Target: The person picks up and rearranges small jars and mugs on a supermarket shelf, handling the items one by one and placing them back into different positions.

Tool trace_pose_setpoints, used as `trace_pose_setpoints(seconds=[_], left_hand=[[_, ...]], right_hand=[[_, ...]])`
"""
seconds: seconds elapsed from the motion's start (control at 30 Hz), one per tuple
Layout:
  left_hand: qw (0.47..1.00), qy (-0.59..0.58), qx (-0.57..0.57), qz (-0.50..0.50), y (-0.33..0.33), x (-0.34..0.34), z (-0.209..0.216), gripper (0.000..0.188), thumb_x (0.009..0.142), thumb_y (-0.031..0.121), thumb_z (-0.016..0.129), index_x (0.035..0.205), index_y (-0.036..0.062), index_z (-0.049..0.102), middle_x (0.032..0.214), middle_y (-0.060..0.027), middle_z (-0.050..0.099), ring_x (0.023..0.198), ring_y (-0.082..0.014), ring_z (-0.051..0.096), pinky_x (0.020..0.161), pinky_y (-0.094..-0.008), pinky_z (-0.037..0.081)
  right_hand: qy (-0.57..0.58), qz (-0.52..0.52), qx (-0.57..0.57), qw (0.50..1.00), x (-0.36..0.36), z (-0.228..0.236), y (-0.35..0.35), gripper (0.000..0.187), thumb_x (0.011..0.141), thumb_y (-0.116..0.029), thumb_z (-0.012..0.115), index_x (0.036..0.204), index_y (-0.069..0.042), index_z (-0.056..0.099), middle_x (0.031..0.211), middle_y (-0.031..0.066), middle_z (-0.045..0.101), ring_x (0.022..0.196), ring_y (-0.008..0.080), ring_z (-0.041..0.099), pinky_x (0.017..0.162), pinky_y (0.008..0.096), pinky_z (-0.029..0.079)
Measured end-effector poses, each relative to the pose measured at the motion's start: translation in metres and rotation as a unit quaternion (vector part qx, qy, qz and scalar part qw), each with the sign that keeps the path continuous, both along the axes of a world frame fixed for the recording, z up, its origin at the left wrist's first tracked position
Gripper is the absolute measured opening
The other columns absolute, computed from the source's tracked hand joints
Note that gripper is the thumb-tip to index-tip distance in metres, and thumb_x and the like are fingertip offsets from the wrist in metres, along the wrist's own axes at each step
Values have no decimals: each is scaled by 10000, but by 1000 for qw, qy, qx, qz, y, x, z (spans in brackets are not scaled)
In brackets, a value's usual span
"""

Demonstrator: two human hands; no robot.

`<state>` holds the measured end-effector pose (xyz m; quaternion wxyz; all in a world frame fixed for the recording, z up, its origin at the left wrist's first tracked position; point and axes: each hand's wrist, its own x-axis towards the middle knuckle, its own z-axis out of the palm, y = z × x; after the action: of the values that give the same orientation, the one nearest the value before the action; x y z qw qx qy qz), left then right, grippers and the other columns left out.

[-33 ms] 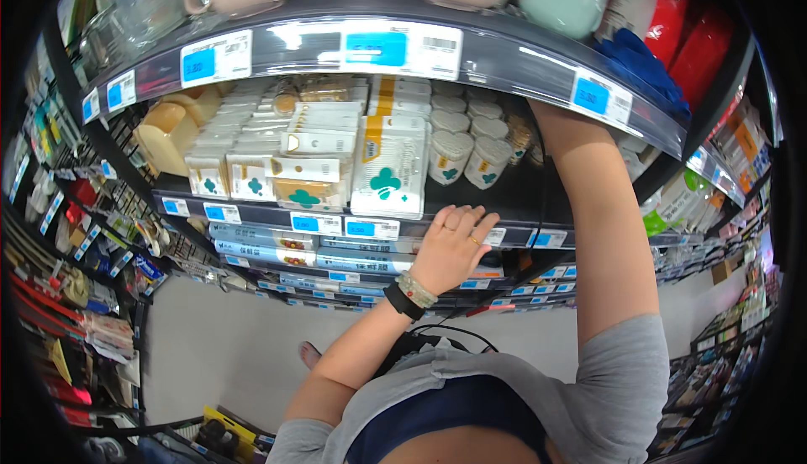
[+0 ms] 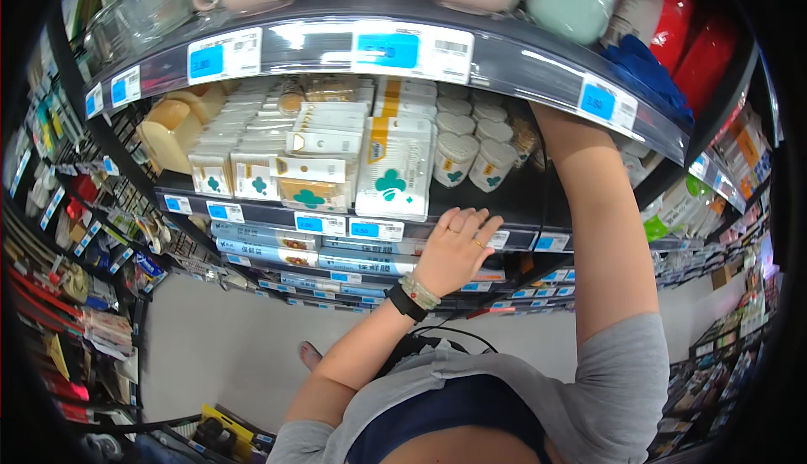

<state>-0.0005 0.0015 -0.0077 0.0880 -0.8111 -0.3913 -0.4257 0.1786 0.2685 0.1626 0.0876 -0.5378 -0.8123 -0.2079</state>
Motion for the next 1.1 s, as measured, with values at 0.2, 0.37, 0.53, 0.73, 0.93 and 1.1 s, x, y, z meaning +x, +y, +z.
trace_pose_setpoints(seconds=[0.2, 0.37, 0.53, 0.73, 0.93, 1.1], left_hand=[[999, 32, 0, 18, 1, -2, -4, 533, 884, 324, 682, 1360, 119, 557, 1312, -87, 590, 1205, -267, 547, 1090, -435, 376], [999, 35, 0, 8, 2, -2, -7, 524, 891, 314, 685, 1361, 119, 562, 1313, -84, 586, 1220, -258, 540, 1102, -431, 363], [1000, 18, 11, 9, 3, -4, -7, 505, 877, 296, 697, 1334, 107, 589, 1290, -94, 594, 1209, -266, 544, 1094, -437, 372], [1000, 10, 15, 7, 1, -3, -4, 507, 867, 289, 699, 1326, 100, 595, 1263, -98, 604, 1199, -272, 548, 1094, -444, 367], [1000, 9, 7, 7, 1, -2, -1, 515, 860, 285, 708, 1326, 97, 592, 1267, -95, 601, 1198, -269, 546, 1099, -443, 353], [1000, -7, -1, -7, 2, -1, -2, 576, 821, 242, 756, 1349, 111, 567, 1276, -83, 592, 1201, -270, 540, 1101, -453, 346]], right_hand=[[-8, -20, -17, 1000, -18, -11, 23, 489, 896, -386, 709, 1249, -53, 646, 1213, 172, 685, 1105, 344, 646, 949, 434, 502], [1, -24, -20, 1000, -27, -16, 28, 486, 893, -385, 710, 1247, -58, 648, 1214, 172, 684, 1108, 343, 644, 955, 434, 500], [17, -17, -14, 1000, -36, -17, 34, 483, 890, -384, 711, 1245, -63, 650, 1216, 172, 683, 1112, 342, 642, 961, 434, 497], [37, -11, 2, 999, -28, -16, 26, 479, 887, -383, 712, 1243, -68, 652, 1218, 172, 682, 1116, 341, 639, 969, 433, 494], [62, 12, 35, 997, -5, -8, 1, 475, 883, -382, 713, 1241, -74, 655, 1220, 171, 680, 1121, 340, 637, 976, 433, 491], [88, 36, 73, 993, 39, 3, -48, 472, 880, -381, 714, 1239, -79, 657, 1222, 171, 679, 1125, 339, 635, 982, 433, 488]])
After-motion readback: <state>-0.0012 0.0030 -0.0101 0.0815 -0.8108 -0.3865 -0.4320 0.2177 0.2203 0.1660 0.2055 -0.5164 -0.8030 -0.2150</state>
